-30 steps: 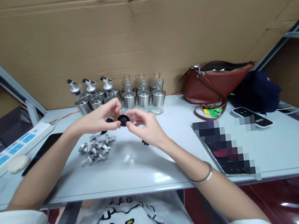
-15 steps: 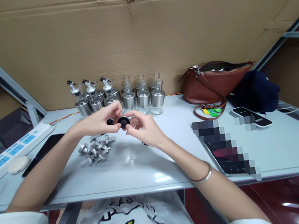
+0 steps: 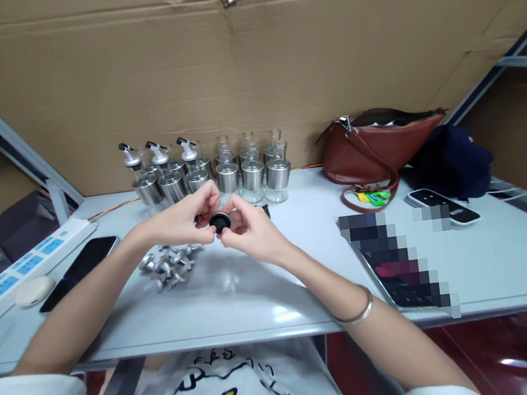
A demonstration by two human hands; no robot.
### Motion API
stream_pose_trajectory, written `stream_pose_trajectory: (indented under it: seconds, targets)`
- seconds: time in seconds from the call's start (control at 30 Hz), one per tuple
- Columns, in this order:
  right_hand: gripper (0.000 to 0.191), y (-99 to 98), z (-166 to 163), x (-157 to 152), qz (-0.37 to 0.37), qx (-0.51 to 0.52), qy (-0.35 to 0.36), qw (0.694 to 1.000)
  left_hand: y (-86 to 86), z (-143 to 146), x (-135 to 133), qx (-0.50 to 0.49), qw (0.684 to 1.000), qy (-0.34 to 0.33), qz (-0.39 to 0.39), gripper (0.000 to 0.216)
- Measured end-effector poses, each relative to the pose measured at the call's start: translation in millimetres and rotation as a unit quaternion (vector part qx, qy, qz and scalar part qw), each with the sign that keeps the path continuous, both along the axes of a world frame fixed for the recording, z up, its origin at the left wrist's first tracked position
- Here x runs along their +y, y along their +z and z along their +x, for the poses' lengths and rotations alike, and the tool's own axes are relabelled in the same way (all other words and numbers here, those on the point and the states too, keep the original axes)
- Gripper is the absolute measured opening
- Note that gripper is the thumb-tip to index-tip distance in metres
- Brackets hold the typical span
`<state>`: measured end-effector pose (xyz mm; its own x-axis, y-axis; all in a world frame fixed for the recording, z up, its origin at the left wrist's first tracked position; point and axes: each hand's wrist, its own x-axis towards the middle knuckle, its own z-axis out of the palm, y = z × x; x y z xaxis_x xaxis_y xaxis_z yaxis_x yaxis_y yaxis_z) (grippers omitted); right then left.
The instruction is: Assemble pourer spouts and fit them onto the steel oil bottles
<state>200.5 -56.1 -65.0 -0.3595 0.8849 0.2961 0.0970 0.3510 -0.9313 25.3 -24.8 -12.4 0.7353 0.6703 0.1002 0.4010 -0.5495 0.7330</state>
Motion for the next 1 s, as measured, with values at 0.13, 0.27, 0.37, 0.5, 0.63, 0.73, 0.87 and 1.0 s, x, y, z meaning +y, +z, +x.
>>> stream_pose_trajectory:
  seconds: [0.13,0.27,0.37,0.5,0.63,0.73,0.87,1.0]
  targets:
    - [0.021,0.2,-1.0,-3.5,0.018,-0.011,-0.005,1.000,-0.4,2.6,-1.1,-0.001,1.000,-0.023,0.012,0.039]
    - [0.022,0.2,-0.3,-5.4,0.036,-0.029,-0.019,0.999,1.2,3.8,-2.6,-0.004,0.999,-0.027,0.024,0.040]
    - [0.021,0.0,-0.2,-5.7,0.042,-0.032,-0.028,0.998,1.6,4.3,-3.3,0.000,0.999,-0.024,0.032,0.041]
    - [0.018,1.5,-0.6,-6.9,0.055,-0.036,-0.036,0.997,0.5,4.7,-3.6,-0.005,0.999,-0.027,0.044,0.042]
    - [0.018,2.5,-0.5,-8.7,0.067,-0.038,-0.045,0.996,0.6,5.5,-3.9,-0.014,0.998,-0.032,0.056,0.042]
    - [0.020,-0.4,-0.5,-7.0,0.052,-0.032,-0.039,0.997,1.5,5.8,-3.4,-0.009,0.998,-0.031,0.061,0.041]
    - [0.022,-6.1,0.5,1.9,0.033,0.017,0.000,0.999,2.0,3.1,-0.7,-0.002,0.998,0.004,0.066,0.038]
    - [0.029,-6.4,4.6,10.7,0.097,-0.020,-0.038,0.994,1.0,-2.6,3.5,0.008,0.994,0.025,0.104,0.034]
